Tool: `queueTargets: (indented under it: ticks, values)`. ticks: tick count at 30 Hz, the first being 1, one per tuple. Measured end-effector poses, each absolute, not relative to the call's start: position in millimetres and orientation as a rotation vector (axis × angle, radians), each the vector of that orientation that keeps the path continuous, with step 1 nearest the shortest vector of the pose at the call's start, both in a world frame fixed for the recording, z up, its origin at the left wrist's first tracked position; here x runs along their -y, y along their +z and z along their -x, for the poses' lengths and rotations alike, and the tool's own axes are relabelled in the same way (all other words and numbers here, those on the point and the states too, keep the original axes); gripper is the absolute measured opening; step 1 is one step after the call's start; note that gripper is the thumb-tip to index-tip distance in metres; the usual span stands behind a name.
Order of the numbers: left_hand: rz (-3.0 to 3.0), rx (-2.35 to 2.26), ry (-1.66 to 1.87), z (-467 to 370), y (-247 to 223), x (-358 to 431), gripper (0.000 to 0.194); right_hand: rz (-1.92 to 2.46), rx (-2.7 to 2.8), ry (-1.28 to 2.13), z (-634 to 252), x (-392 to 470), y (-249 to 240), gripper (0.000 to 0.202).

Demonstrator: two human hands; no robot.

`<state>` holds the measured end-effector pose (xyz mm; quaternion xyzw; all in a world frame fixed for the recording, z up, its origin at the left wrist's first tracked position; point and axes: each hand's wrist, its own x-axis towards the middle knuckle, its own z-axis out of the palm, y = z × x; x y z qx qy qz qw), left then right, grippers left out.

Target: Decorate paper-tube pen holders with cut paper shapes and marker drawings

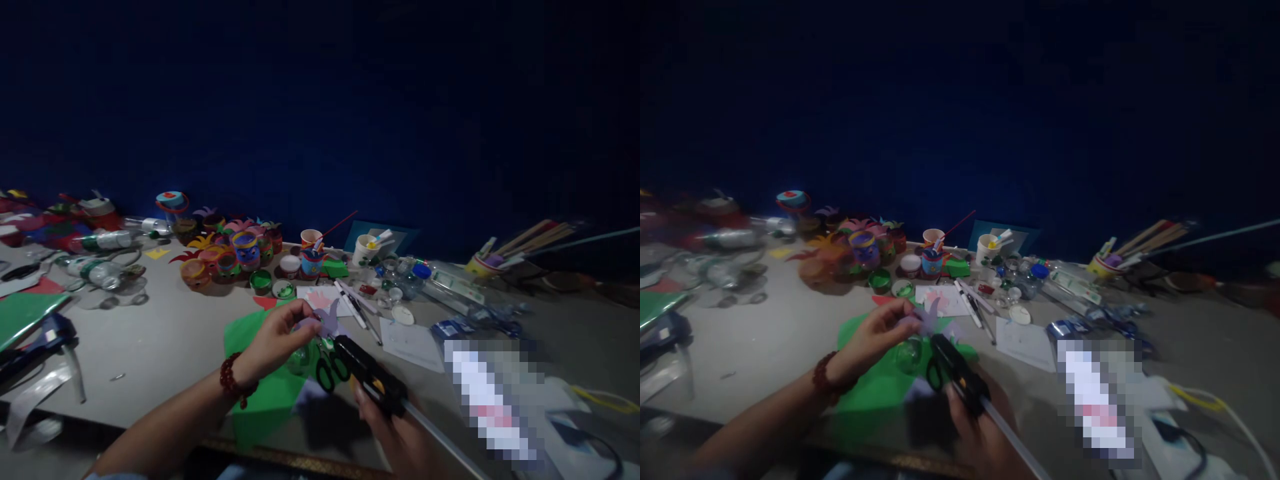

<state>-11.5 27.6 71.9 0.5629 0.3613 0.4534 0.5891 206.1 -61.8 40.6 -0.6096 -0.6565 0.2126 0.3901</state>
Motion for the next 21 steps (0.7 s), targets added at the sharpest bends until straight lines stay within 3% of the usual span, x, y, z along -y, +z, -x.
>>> queueTargets:
  ticks: [21]
  values:
    - [-1.324, -0.874, 1.032, 11.7, 77.5, -24.9, 0.03, 1.578, 1.597, 0.525, -205.4, 65.7, 35.1, 0.041]
